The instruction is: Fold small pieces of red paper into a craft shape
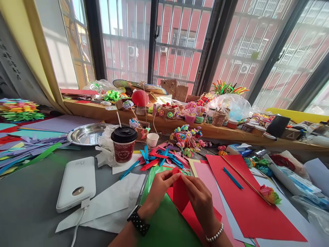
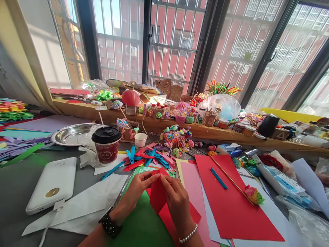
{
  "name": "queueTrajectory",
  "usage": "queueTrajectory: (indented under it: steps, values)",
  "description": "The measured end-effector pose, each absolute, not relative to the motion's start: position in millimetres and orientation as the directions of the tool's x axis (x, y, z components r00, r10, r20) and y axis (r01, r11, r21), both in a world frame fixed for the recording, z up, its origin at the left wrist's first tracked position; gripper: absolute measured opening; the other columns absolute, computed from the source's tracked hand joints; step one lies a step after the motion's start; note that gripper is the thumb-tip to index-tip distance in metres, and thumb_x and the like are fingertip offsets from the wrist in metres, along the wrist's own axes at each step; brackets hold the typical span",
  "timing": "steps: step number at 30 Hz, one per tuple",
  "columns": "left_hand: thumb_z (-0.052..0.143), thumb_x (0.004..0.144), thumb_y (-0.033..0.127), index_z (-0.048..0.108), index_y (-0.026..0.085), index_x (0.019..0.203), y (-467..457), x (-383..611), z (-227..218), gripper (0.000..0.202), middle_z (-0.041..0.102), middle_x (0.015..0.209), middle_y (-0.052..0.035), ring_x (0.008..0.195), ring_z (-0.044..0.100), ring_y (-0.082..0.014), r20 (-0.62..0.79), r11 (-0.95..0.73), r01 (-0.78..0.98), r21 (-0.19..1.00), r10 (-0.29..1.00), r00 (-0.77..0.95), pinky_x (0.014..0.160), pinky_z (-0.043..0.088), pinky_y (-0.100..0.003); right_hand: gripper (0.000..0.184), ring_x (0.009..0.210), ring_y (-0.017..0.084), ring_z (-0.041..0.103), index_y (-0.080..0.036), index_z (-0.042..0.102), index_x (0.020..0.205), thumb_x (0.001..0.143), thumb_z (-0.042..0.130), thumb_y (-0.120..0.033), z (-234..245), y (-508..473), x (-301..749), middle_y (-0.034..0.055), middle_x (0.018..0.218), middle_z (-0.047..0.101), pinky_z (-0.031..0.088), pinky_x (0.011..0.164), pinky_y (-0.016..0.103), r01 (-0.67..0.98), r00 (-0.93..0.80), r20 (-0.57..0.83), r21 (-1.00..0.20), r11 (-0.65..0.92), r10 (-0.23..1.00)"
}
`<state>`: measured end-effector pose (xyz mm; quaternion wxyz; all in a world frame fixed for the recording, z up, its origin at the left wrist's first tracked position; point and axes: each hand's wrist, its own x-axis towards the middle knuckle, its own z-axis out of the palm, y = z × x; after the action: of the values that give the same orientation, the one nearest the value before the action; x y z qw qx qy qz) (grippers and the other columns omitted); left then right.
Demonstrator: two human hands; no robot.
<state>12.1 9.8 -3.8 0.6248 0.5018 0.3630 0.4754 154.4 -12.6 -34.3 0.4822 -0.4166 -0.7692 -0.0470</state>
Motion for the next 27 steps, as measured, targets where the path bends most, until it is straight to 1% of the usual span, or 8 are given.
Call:
queueTrajectory:
  steps: [5,8,11,14,16,19,21,27]
  values:
    - [0.063,0.06,0.033,0.061,0.013,0.07,10,10,-2,0.023,0.06,0.068,-0.0005,0.066,0.054,-0.014,0.028,0.023,-0.201,0.979,0.969,0.247,0.058,0.042,-0.021,0.034,0.081,0.017,0.056,-0.025,0.052,0.108,0.08,0.039,-0.01,-36,-12,152,0.0061,0.09,0.061,0.048,0.067,0.03,0.66,-0.176,0.761,-0.38,0.649,0.624]
    - [0.062,0.061,0.034,0.061,0.013,0.073,11,9,-3,0.024,0.061,0.071,-0.002,0.068,0.054,-0.0154,0.029,0.022,-0.196,0.98,0.967,0.254,0.059,0.042,-0.023,0.031,0.079,0.017,0.056,-0.024,0.055,0.104,0.079,0.04,-0.012,-32,-12,150,0.0061,0.087,0.061,0.048,0.066,0.03,0.621,-0.135,0.74,-0.455,0.638,0.659]
    - [0.059,0.063,0.035,0.06,0.012,0.074,12,8,-4,0.026,0.062,0.074,-0.0039,0.07,0.055,-0.0169,0.045,-0.006,-0.154,0.988,0.966,0.254,0.06,0.042,-0.024,0.025,0.074,0.017,0.057,-0.022,0.058,0.098,0.078,0.042,-0.02,-25,-14,147,0.0065,0.084,0.061,0.049,0.062,0.028,0.539,-0.06,0.647,-0.62,0.57,0.76]
    - [0.059,0.063,0.035,0.058,0.012,0.079,14,8,-7,0.028,0.062,0.08,-0.006,0.075,0.056,-0.0189,0.084,-0.056,-0.111,0.992,0.959,0.27,0.063,0.043,-0.025,0.023,0.071,0.017,0.058,-0.019,0.061,0.091,0.078,0.044,-0.029,-17,-16,146,0.007,0.083,0.063,0.049,0.059,0.027,0.396,0.017,0.472,-0.813,0.427,0.881]
    - [0.06,0.063,0.035,0.055,0.013,0.085,14,8,-9,0.032,0.062,0.081,-0.0067,0.076,0.056,-0.0196,0.098,-0.077,-0.088,0.993,0.957,0.272,0.063,0.043,-0.026,0.024,0.067,0.017,0.057,-0.017,0.062,0.083,0.075,0.047,-0.034,-15,-15,146,0.0064,0.076,0.063,0.048,0.055,0.025,0.319,0.03,0.368,-0.885,0.34,0.929]
    - [0.059,0.064,0.035,0.05,0.014,0.095,14,8,-10,0.038,0.062,0.073,-0.005,0.069,0.057,-0.0185,0.098,-0.082,-0.068,0.994,0.957,0.272,0.058,0.044,-0.025,0.026,0.055,0.014,0.054,-0.015,0.062,0.07,0.071,0.051,-0.039,-14,-13,147,0.0046,0.063,0.061,0.044,0.047,0.022,0.265,0.036,0.285,-0.927,0.266,0.958]
    - [0.057,0.065,0.036,0.048,0.015,0.098,13,8,-10,0.04,0.062,0.071,-0.0041,0.068,0.057,-0.0183,0.1,-0.083,-0.069,0.994,0.955,0.281,0.057,0.044,-0.026,0.028,0.052,0.013,0.051,-0.014,0.061,0.067,0.07,0.052,-0.041,-14,-12,147,0.004,0.061,0.059,0.042,0.043,0.021,0.227,0.052,0.257,-0.944,0.239,0.965]
    - [0.059,0.064,0.029,0.043,0.016,0.102,13,8,-10,0.043,0.062,0.079,-0.0058,0.075,0.057,-0.0195,0.119,-0.082,-0.117,0.99,0.925,0.36,0.065,0.044,-0.029,0.028,0.048,0.01,0.045,-0.014,0.057,0.061,0.067,0.055,-0.041,-13,-13,148,-0.0015,0.054,0.051,0.038,0.043,0.019,0.086,0.04,0.105,-0.991,0.101,0.994]
